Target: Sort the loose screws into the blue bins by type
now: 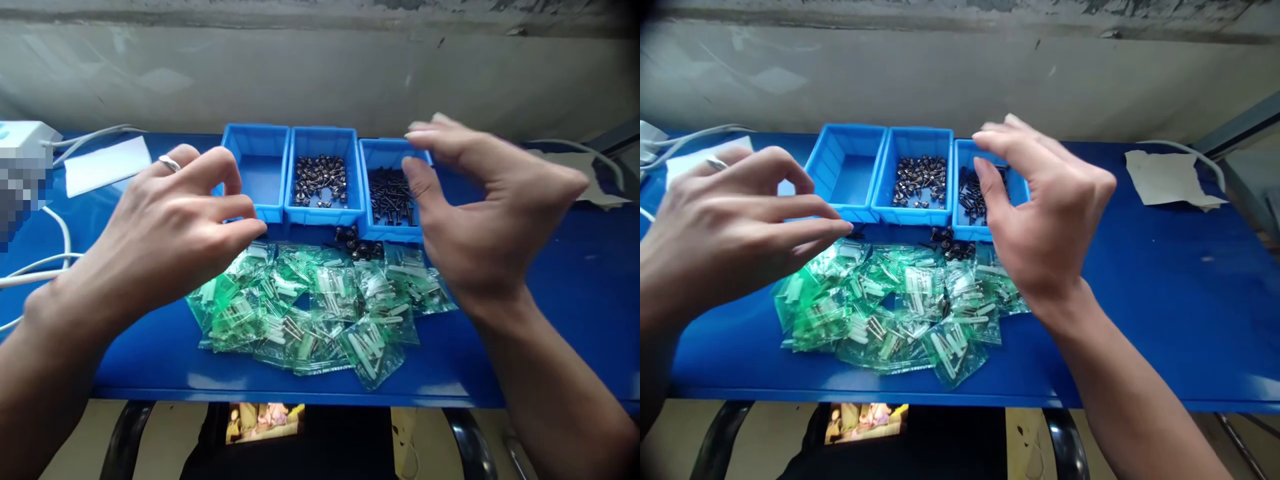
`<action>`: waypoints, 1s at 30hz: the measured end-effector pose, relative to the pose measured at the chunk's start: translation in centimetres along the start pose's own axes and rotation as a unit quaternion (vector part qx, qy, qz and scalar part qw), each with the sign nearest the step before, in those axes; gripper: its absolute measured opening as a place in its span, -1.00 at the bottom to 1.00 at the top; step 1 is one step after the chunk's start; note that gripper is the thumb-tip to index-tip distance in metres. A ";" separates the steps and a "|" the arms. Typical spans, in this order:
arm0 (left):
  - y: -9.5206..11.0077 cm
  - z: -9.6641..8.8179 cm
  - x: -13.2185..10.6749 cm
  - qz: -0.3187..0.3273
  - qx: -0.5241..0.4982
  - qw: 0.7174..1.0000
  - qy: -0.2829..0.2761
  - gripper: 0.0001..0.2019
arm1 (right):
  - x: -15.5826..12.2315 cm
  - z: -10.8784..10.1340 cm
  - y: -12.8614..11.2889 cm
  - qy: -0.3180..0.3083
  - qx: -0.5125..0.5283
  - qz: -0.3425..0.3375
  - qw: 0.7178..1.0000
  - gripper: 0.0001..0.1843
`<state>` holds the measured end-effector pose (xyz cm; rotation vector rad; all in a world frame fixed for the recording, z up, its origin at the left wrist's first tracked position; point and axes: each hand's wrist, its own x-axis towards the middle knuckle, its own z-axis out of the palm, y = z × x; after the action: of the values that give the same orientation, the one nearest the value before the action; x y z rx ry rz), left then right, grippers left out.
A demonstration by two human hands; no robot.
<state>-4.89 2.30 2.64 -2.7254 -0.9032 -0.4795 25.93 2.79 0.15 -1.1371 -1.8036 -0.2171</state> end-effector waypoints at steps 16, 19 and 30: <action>1.1 1.9 0.5 0.077 0.174 0.978 -0.084 -0.71 | -1.1 1.5 -2.8 -0.095 0.077 -0.198 0.973 -0.67; 1.1 1.9 0.6 0.080 0.166 0.979 -0.089 -0.77 | -1.1 1.5 -2.8 -0.085 0.072 -0.203 0.973 -0.64; 0.8 1.6 0.5 0.069 0.096 0.992 0.044 -0.89 | -1.4 1.3 -3.6 -0.107 0.104 -0.190 0.970 -0.67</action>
<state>-3.70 2.43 1.27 -2.5500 -0.6947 -0.4562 22.46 0.74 -0.50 -0.6811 -2.1729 -0.1266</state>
